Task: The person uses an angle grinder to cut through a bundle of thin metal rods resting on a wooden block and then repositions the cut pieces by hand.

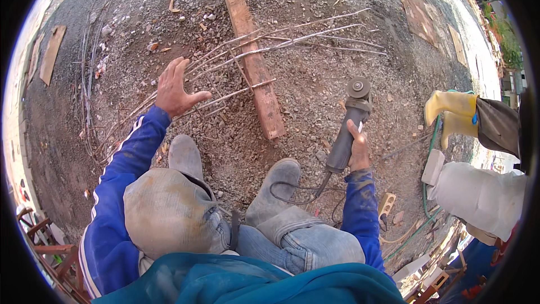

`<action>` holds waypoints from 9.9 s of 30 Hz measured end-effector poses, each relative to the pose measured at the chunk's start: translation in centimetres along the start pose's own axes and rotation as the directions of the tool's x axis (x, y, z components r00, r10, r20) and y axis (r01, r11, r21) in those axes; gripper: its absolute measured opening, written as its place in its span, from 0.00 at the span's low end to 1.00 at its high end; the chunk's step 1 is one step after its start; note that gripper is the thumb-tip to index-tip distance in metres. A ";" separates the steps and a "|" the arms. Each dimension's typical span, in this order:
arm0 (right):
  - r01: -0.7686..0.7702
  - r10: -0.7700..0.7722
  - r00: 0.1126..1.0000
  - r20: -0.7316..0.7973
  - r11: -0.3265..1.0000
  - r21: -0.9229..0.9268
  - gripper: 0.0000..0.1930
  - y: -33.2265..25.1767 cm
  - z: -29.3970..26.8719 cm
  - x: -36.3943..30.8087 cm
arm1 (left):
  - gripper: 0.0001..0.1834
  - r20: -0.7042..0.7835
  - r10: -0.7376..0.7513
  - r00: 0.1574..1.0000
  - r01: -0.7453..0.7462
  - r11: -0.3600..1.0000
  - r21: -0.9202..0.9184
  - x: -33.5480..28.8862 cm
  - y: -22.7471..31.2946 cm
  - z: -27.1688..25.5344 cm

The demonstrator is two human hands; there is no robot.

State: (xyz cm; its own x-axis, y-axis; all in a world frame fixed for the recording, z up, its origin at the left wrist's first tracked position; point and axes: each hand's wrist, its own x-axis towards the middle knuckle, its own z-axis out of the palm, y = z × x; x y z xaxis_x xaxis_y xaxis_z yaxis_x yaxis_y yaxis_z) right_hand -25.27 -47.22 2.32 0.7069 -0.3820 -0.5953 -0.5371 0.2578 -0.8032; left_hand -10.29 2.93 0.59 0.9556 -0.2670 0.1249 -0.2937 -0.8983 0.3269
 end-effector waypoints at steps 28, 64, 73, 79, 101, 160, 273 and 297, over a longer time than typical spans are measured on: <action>-0.130 0.193 0.965 -0.176 0.940 0.317 0.16 10.5 -8.2 -0.2 | 0.44 -0.112 -0.074 0.991 0.070 0.997 -0.039 -2.4 -0.8 -5.8; 0.685 -0.843 0.313 0.438 -0.120 -0.719 0.45 -19.6 16.6 6.7 | 0.44 -0.269 -0.196 0.943 0.103 0.941 -0.323 -5.5 2.4 -22.4; 0.953 -0.723 0.287 0.628 0.284 -0.108 0.17 -15.1 31.8 1.6 | 0.51 -0.174 -0.288 0.942 0.165 0.847 -0.506 -3.2 0.1 -24.8; 0.947 -0.747 0.265 0.610 0.084 -0.309 0.12 -19.2 29.9 3.8 | 0.50 -0.205 -0.306 0.930 0.164 0.843 -0.513 -3.5 -0.2 -24.8; 0.264 -0.746 0.636 0.199 -0.032 -0.964 0.31 -10.6 1.0 13.8 | 0.45 -0.085 -0.162 0.983 0.142 0.969 -0.204 -1.1 3.2 -14.7; -0.081 -0.152 0.925 0.349 0.816 0.572 0.22 -12.8 24.4 12.6 | 0.19 -0.372 -0.683 0.628 0.546 0.728 -0.415 -5.7 -17.0 -7.1; -0.227 0.056 0.923 0.380 0.878 0.423 0.26 -0.4 19.7 -5.7 | 0.30 0.632 0.473 0.614 0.700 0.043 -0.713 -2.2 18.2 -1.4; -0.135 -0.004 0.955 0.296 0.884 0.447 0.42 -2.9 18.9 -7.0 | 0.48 0.440 0.470 0.766 0.382 0.218 -0.898 -2.1 19.1 -0.4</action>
State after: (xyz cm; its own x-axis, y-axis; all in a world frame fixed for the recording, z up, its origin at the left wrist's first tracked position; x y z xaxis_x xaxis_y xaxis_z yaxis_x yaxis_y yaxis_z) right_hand -19.96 -28.53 8.42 0.8134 -0.1035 -0.5725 -0.3643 0.6766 -0.6400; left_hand -17.90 -13.52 6.92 0.6046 -0.7797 -0.1627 0.2786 0.0157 0.9603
